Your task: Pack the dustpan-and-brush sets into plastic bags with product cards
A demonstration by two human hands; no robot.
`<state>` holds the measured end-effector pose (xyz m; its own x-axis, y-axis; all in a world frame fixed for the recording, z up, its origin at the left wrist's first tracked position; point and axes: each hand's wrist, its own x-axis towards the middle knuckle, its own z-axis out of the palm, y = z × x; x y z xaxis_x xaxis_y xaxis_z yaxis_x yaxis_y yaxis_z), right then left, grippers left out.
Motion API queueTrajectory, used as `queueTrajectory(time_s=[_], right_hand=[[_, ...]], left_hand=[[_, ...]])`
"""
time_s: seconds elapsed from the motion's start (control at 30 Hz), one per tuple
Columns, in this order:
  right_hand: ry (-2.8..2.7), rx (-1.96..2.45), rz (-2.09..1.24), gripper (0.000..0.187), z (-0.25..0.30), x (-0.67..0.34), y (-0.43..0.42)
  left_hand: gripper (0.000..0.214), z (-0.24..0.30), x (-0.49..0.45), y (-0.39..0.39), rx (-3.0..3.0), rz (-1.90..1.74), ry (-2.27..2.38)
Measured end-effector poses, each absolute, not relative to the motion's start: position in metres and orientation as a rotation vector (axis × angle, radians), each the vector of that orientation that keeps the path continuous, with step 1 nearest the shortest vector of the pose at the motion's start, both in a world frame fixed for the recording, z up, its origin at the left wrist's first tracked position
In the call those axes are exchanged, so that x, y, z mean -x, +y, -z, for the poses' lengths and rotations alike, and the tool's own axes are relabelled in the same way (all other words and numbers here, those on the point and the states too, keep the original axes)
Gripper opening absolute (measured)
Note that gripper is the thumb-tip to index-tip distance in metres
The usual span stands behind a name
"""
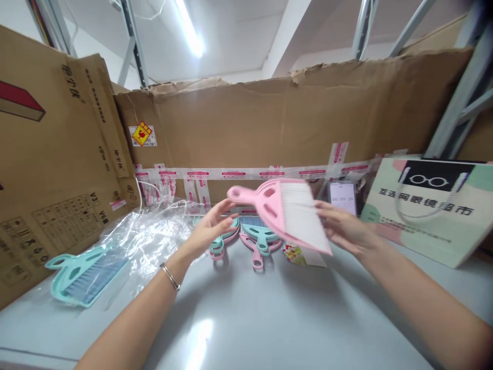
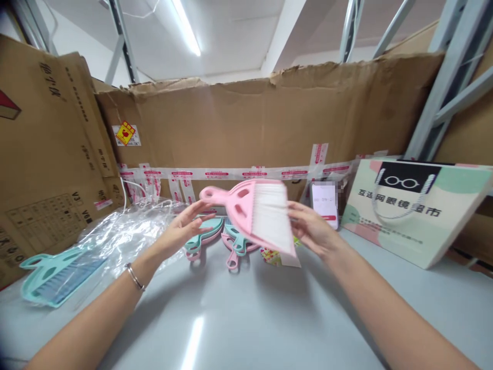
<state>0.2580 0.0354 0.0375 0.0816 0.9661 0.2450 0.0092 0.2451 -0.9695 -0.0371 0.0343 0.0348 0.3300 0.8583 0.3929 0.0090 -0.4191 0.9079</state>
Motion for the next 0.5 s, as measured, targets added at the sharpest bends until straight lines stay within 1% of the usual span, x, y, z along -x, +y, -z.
queueTrajectory(time_s=[0.03, 0.1, 0.13, 0.17, 0.2, 0.3, 0.33, 0.37, 0.43, 0.5], right_hand=[[-1.256, 1.05, -1.133, 0.018, -0.035, -0.246, 0.033], [-1.245, 1.047, -1.399, 0.025, -0.032, -0.225, 0.027], [-1.258, 1.062, -1.408, 0.027, -0.032, -0.218, 0.024], [-1.274, 1.076, -1.326, 0.03, -0.033, -0.213, 0.022], [-1.293, 1.084, -1.157, 0.033, -0.035, -0.208, 0.019], [-1.517, 1.009, -0.433, 0.039, -0.044, -0.198, 0.007], [-1.668, 0.972, -0.243, 0.039, -0.048, -0.194, 0.002], [-1.843, 0.949, -0.121, 0.037, -0.053, -0.189, -0.002], [-2.126, 0.92, -0.046, 0.025, -0.062, -0.181, -0.009], [-2.213, 0.896, -0.066, 0.013, -0.073, -0.179, -0.012]], left_hand=[[0.057, -0.033, 0.032, 0.03, -1.653, -1.193, 0.673], [0.055, -0.032, 0.03, 0.023, -1.587, -1.238, 0.567], [0.05, -0.033, 0.031, 0.021, -1.587, -1.282, 0.564], [0.044, -0.036, 0.033, 0.018, -1.61, -1.329, 0.578], [0.039, -0.038, 0.034, 0.016, -1.654, -1.371, 0.598], [0.029, -0.044, 0.031, 0.009, -1.824, -1.43, 0.606], [0.028, -0.045, 0.027, 0.006, -1.866, -1.427, 0.591], [0.027, -0.046, 0.024, 0.004, -1.899, -1.416, 0.573], [0.027, -0.046, 0.019, 0.0, -1.953, -1.393, 0.552], [0.027, -0.048, 0.023, 0.0, -1.949, -1.433, 0.577]])
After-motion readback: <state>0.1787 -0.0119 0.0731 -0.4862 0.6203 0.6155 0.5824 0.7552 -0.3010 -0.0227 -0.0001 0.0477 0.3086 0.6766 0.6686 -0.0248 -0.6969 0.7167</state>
